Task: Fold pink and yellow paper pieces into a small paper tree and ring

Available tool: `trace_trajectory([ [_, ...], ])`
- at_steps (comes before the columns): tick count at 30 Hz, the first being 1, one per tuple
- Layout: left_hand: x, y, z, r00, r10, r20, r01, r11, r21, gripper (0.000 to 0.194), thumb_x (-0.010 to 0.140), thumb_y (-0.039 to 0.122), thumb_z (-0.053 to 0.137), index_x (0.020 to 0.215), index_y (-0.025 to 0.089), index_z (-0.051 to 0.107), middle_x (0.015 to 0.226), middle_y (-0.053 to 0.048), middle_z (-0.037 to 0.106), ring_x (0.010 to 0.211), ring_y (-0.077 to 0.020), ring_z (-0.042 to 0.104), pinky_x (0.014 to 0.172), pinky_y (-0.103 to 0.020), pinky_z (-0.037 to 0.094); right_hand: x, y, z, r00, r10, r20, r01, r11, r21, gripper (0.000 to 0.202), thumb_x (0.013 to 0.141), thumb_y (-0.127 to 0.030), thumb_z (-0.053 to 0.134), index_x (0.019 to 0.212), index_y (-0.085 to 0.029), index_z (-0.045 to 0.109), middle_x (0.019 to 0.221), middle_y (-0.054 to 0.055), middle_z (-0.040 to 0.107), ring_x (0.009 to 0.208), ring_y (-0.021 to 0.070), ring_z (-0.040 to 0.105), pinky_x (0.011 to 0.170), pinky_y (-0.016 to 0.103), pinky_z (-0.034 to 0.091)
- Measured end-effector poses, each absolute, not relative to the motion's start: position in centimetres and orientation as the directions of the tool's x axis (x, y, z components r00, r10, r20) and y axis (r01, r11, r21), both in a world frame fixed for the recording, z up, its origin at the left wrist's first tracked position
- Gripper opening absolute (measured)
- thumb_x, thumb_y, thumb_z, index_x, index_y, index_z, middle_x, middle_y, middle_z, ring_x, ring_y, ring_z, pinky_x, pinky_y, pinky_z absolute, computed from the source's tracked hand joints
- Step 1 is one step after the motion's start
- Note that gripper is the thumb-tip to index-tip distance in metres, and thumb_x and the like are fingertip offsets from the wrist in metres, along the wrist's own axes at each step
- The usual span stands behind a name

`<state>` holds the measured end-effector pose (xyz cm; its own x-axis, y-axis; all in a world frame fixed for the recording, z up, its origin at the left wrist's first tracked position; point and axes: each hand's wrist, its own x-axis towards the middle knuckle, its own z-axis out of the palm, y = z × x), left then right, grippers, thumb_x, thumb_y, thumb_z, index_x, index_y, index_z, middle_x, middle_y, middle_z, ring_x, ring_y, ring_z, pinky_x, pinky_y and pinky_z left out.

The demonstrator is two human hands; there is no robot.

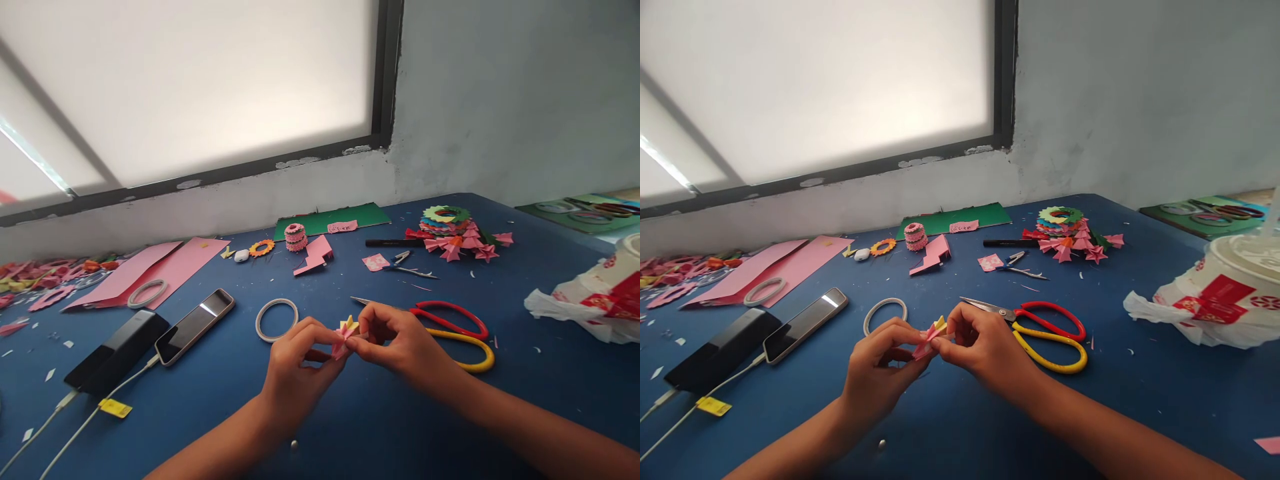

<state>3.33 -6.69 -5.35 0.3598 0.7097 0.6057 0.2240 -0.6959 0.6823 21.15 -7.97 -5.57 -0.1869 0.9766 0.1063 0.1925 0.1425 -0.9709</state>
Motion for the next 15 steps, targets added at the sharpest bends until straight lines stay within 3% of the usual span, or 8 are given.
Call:
trace_trajectory([
  [15,3.17,-6.61,-5.53,0.345,0.711,0.613,0.214,-0.695,0.686,0.012,0.075,0.008,0.070,0.081,0.017,0.065,0.074,0.001,0.060,0.060,-0.0076,0.060,0.050,-0.014,0.057,21.07,-8.12,-5.15,-0.161,0.979,0.124,0.200,0.156,-0.967,0.023,0.079,-0.038,0.064,0.073,-0.020,0.051,0.066,-0.003,0.053,0.060,0.0117,0.045,0.054,0.024,0.036],
])
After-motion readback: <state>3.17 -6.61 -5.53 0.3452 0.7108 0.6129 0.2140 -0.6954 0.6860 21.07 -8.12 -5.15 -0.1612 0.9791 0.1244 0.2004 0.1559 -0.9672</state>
